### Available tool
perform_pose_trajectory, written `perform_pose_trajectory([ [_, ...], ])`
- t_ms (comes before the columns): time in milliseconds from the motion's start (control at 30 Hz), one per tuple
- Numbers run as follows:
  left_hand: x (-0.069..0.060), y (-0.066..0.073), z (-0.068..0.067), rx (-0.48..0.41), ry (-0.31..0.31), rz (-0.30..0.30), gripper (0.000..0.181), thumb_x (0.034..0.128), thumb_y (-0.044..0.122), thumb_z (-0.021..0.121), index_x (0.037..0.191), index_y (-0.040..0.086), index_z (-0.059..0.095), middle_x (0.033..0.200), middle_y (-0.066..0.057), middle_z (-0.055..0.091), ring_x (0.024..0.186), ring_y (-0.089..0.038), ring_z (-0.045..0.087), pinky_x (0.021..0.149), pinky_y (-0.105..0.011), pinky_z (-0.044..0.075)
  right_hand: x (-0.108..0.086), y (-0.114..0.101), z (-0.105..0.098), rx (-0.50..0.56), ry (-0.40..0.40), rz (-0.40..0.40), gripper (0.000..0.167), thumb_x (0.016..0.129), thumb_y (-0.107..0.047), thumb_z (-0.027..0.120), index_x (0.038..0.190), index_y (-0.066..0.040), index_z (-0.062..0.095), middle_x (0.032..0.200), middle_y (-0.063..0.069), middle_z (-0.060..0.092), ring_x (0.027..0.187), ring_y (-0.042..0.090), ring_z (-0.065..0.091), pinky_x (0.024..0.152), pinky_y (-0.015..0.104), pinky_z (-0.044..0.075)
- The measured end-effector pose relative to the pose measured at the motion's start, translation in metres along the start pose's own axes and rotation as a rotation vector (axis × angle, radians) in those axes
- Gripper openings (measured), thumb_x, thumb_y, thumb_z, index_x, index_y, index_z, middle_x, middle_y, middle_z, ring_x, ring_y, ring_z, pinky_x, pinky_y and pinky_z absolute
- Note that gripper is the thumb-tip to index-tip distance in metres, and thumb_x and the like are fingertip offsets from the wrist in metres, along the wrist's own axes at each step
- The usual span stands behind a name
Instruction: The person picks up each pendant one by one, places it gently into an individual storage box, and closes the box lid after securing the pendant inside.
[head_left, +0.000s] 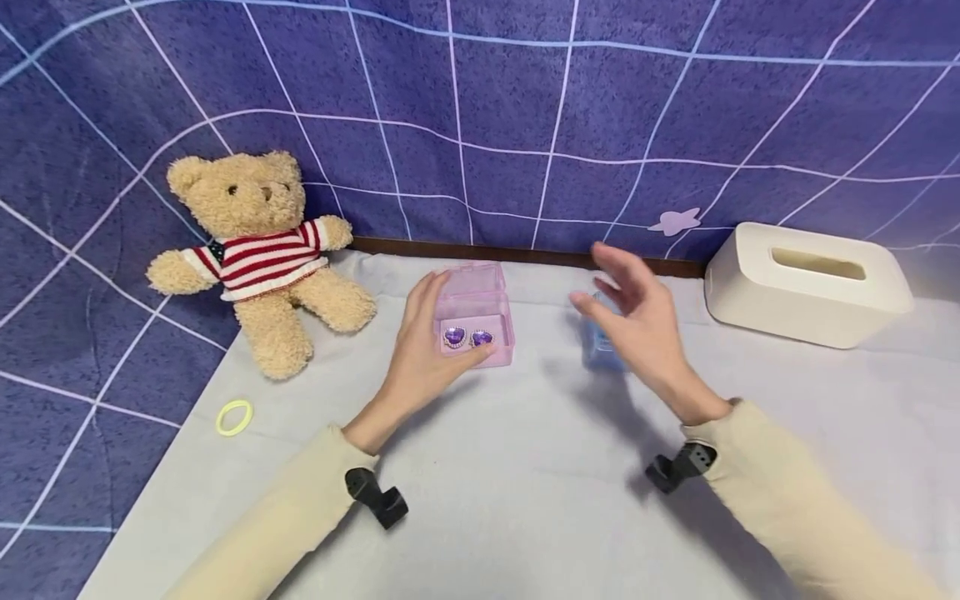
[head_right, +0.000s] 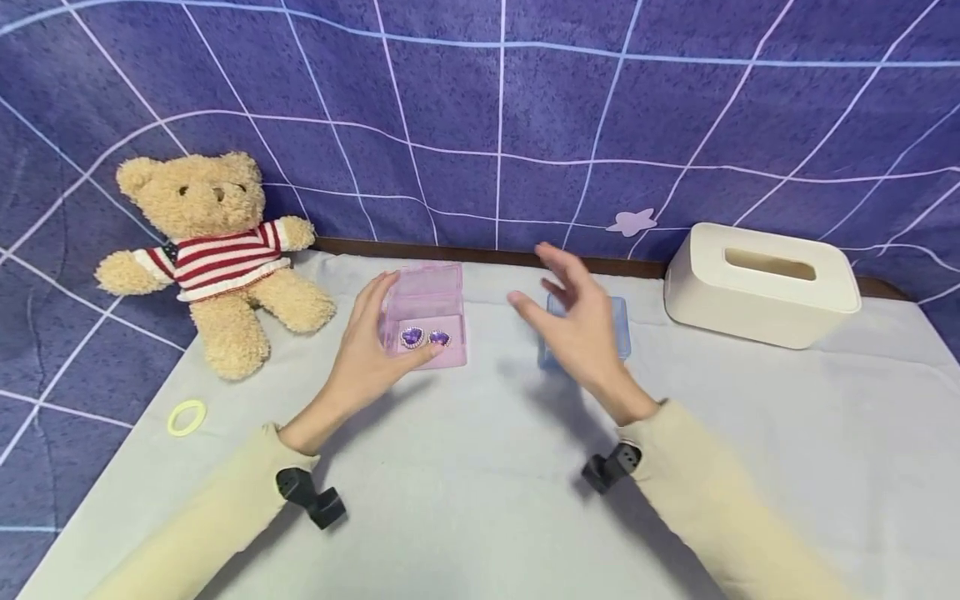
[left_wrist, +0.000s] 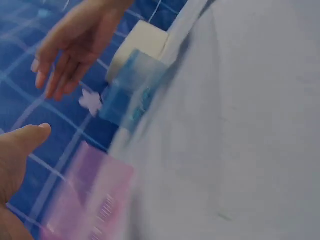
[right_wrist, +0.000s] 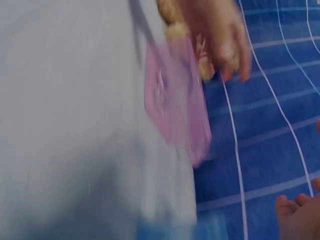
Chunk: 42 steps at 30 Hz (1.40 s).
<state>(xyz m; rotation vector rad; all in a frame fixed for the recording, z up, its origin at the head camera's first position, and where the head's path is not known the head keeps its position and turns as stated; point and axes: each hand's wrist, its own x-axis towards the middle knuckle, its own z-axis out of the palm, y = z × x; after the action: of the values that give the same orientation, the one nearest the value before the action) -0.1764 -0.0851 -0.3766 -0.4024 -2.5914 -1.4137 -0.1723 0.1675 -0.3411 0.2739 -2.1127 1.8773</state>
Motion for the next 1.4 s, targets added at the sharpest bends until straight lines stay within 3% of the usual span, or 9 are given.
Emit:
perform_pose_trajectory([
  [133, -0.005, -0.025, 0.000, -0.193, -0.019, -0.150, 0.109, 0.0722, 0.022, 0.086, 0.154, 0.012, 0.015, 0.159, -0.011, 0.018, 0.147, -0.028, 0.023, 0.119, -0.043, 0.028, 0.009, 0.007, 0.032, -0.004, -0.063, 0.173, 0.051, 0.091, -0.005, 0.064, 0.138, 0.002, 0.046, 0.143, 0.019, 0.049, 0.133, 0.026, 0.048, 0.108, 0.031, 0.043],
  [200, -0.006, -0.032, 0.002, -0.321, -0.033, -0.186, 0.108, 0.0747, 0.015, 0.084, 0.154, 0.009, 0.012, 0.160, -0.015, 0.018, 0.148, -0.028, 0.021, 0.120, -0.039, 0.027, 0.014, 0.015, 0.046, 0.040, -0.086, 0.271, 0.049, 0.095, -0.010, 0.059, 0.140, 0.001, 0.043, 0.143, 0.020, 0.048, 0.133, 0.028, 0.048, 0.109, 0.035, 0.043],
  [267, -0.006, -0.038, 0.004, -0.419, -0.048, -0.191, 0.103, 0.0768, 0.007, 0.081, 0.154, 0.006, 0.012, 0.158, -0.018, 0.021, 0.147, -0.029, 0.024, 0.121, -0.038, 0.024, 0.020, 0.025, 0.058, 0.114, -0.100, 0.361, 0.049, 0.097, -0.012, 0.055, 0.142, 0.002, 0.040, 0.144, 0.022, 0.046, 0.134, 0.031, 0.046, 0.111, 0.038, 0.041],
  [333, -0.005, -0.042, 0.006, -0.463, -0.061, -0.172, 0.099, 0.0776, 0.002, 0.079, 0.153, 0.004, 0.015, 0.155, -0.020, 0.028, 0.144, -0.030, 0.030, 0.121, -0.037, 0.024, 0.025, 0.034, 0.068, 0.173, -0.105, 0.429, 0.050, 0.099, -0.013, 0.052, 0.144, 0.003, 0.037, 0.143, 0.025, 0.046, 0.133, 0.034, 0.047, 0.110, 0.040, 0.043],
  [533, -0.001, -0.045, 0.008, -0.458, -0.093, -0.135, 0.091, 0.0792, 0.003, 0.078, 0.151, 0.004, 0.021, 0.150, -0.017, 0.036, 0.140, -0.030, 0.037, 0.120, -0.035, 0.027, 0.037, 0.047, 0.085, 0.244, -0.087, 0.531, 0.054, 0.100, -0.017, 0.046, 0.147, 0.002, 0.030, 0.142, 0.026, 0.047, 0.128, 0.036, 0.052, 0.107, 0.041, 0.045],
  [700, -0.001, -0.046, 0.007, -0.462, -0.087, -0.138, 0.090, 0.0783, 0.003, 0.079, 0.150, 0.004, 0.023, 0.150, -0.018, 0.037, 0.140, -0.030, 0.038, 0.120, -0.036, 0.027, 0.043, 0.051, 0.091, 0.265, -0.073, 0.557, 0.055, 0.101, -0.019, 0.045, 0.149, 0.001, 0.027, 0.139, 0.024, 0.051, 0.126, 0.034, 0.055, 0.106, 0.042, 0.046],
  [900, -0.002, -0.048, 0.003, -0.482, -0.089, -0.143, 0.088, 0.0779, 0.000, 0.078, 0.149, 0.005, 0.026, 0.147, -0.020, 0.039, 0.137, -0.033, 0.040, 0.119, -0.037, 0.029, 0.047, 0.050, 0.095, 0.263, -0.083, 0.528, 0.050, 0.102, -0.018, 0.041, 0.147, 0.002, 0.030, 0.136, 0.023, 0.055, 0.123, 0.036, 0.057, 0.104, 0.042, 0.047],
  [1100, -0.002, -0.046, 0.001, -0.452, -0.098, -0.165, 0.090, 0.0782, 0.001, 0.078, 0.150, 0.005, 0.024, 0.152, -0.019, 0.036, 0.140, -0.031, 0.037, 0.119, -0.035, 0.028, 0.051, 0.046, 0.090, 0.248, -0.110, 0.519, 0.044, 0.103, -0.021, 0.040, 0.141, 0.001, 0.040, 0.135, 0.022, 0.056, 0.119, 0.038, 0.059, 0.101, 0.044, 0.049],
  [1400, 0.000, -0.048, 0.000, -0.443, -0.108, -0.179, 0.091, 0.0779, 0.004, 0.079, 0.150, 0.005, 0.024, 0.150, -0.018, 0.038, 0.139, -0.031, 0.039, 0.118, -0.036, 0.030, 0.058, 0.032, 0.084, 0.161, -0.185, 0.490, 0.053, 0.100, -0.051, 0.041, 0.135, -0.013, 0.052, 0.126, 0.019, 0.062, 0.110, 0.038, 0.064, 0.095, 0.047, 0.052],
])
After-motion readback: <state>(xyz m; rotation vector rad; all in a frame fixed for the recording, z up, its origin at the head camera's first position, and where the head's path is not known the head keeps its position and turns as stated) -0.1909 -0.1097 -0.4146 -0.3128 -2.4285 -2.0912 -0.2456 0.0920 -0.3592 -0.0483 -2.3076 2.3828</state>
